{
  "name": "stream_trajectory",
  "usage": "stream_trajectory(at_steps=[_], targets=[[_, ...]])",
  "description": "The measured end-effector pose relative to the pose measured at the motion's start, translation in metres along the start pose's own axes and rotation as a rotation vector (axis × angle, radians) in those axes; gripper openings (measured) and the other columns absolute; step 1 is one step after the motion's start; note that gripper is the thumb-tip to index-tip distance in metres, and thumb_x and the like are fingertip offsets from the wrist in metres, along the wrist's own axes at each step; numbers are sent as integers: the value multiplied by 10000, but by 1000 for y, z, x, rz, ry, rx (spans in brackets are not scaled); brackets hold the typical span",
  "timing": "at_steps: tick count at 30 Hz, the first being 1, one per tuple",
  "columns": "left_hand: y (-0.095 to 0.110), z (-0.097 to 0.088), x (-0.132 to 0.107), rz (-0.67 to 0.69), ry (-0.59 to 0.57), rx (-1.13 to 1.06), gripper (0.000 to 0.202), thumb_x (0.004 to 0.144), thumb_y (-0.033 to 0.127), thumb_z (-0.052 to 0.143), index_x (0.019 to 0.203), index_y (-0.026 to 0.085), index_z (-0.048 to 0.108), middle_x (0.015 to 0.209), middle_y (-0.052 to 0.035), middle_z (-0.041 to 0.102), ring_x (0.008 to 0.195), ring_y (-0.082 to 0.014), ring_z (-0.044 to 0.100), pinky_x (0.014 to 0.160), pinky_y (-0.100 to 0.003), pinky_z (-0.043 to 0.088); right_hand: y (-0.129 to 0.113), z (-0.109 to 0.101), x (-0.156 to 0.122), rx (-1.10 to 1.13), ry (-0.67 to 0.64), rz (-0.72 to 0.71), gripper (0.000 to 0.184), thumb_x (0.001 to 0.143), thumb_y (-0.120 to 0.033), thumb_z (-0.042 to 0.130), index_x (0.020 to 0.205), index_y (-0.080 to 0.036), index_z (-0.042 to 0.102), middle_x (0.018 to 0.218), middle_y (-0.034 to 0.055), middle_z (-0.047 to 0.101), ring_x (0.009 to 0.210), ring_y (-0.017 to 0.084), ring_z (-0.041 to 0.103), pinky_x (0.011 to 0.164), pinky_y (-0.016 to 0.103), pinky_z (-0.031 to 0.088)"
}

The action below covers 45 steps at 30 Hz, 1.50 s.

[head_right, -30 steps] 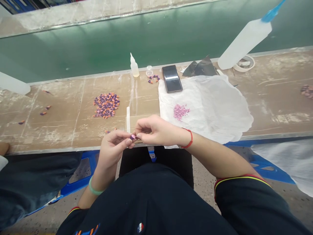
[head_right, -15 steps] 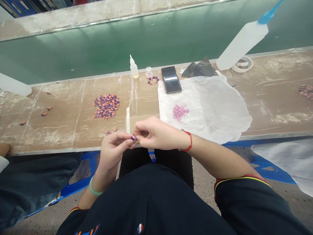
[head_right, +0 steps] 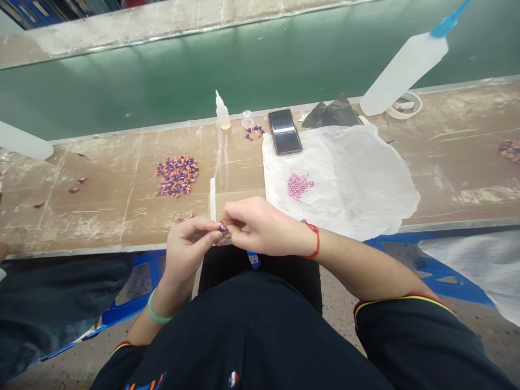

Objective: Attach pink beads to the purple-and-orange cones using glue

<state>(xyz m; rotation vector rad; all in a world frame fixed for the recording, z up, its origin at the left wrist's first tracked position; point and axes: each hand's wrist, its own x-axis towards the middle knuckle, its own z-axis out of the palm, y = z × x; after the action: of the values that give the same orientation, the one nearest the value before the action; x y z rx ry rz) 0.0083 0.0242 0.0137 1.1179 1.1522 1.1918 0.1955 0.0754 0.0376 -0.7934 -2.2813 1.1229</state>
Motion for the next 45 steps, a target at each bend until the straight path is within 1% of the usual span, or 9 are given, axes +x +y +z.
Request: stream_trajectory(at_steps=[7, 13, 19, 23, 26, 29, 32, 38, 45], targets=[[1, -1, 1, -31, -24, -4, 234, 698, 370, 865, 728, 170, 748, 641, -41, 751, 561, -182, 724, 582, -280, 633, -2, -1, 0, -12, 7, 8, 163, 877, -170, 486, 721, -207, 455, 620, -31, 538, 534, 88, 449, 522, 215, 340], [1, -11, 6, -94, -34, 9, 223, 688, 326, 852, 781, 161, 734, 735, -62, 773, 595, -169, 719, 591, -268, 615, 9, -17, -11, 0, 133, 132, 147, 931, -224, 516, 873, -182, 645, 900, 60, 753, 774, 162, 675, 664, 266, 489], [-13, -58, 23, -129, -67, 486, 117, 714, 280, 771, 735, 167, 747, 662, -53, 733, 570, -165, 647, 540, -251, 517, 40, -21, -33, -44, 182, 296, 201, 928, -282, 520, 885, -196, 697, 935, 58, 776, 850, 202, 713, 709, 314, 526], [-27, -96, 43, -79, 72, 745, 189, 748, 328, 726, 839, 164, 745, 649, -33, 689, 570, -171, 591, 567, -275, 479, 51, -20, -41, -8, 220, 365, 206, 912, -338, 538, 855, -212, 691, 952, 55, 781, 885, 225, 719, 743, 346, 550], [-36, -119, 62, 5, 248, 983, 143, 771, 265, 666, 866, 168, 711, 758, -38, 668, 689, -193, 602, 698, -318, 501, 53, -20, -43, 19, 249, 389, 210, 912, -360, 543, 852, -226, 692, 956, 49, 781, 903, 232, 719, 767, 358, 562], [-44, -133, 79, 94, 239, 1172, 73, 760, 207, 657, 828, 185, 669, 918, -63, 655, 902, -236, 616, 863, -366, 491, 55, -20, -44, 27, 271, 399, 213, 919, -366, 537, 867, -234, 696, 971, 43, 777, 918, 233, 716, 782, 363, 564], [-51, -138, 89, 119, 202, 1242, 47, 771, 200, 658, 813, 192, 638, 955, -76, 633, 989, -264, 600, 927, -398, 471, 57, -19, -45, 39, 286, 410, 205, 917, -365, 540, 878, -237, 696, 991, 42, 774, 936, 239, 716, 794, 374, 567], [-61, -136, 95, 176, 186, 1338, 49, 844, 215, 598, 818, 193, 633, 942, -107, 639, 960, -295, 567, 908, -435, 453, 59, -18, -48, 51, 315, 422, 205, 903, -372, 551, 845, -233, 690, 970, 48, 773, 918, 240, 713, 807, 394, 569], [-52, -132, 92, 208, 177, 1306, 103, 851, 209, 557, 751, 202, 584, 884, -109, 651, 911, -294, 580, 872, -440, 448, 56, -21, -54, 108, 398, 464, 237, 883, -431, 593, 823, -219, 680, 983, 78, 775, 929, 254, 718, 846, 424, 581]])
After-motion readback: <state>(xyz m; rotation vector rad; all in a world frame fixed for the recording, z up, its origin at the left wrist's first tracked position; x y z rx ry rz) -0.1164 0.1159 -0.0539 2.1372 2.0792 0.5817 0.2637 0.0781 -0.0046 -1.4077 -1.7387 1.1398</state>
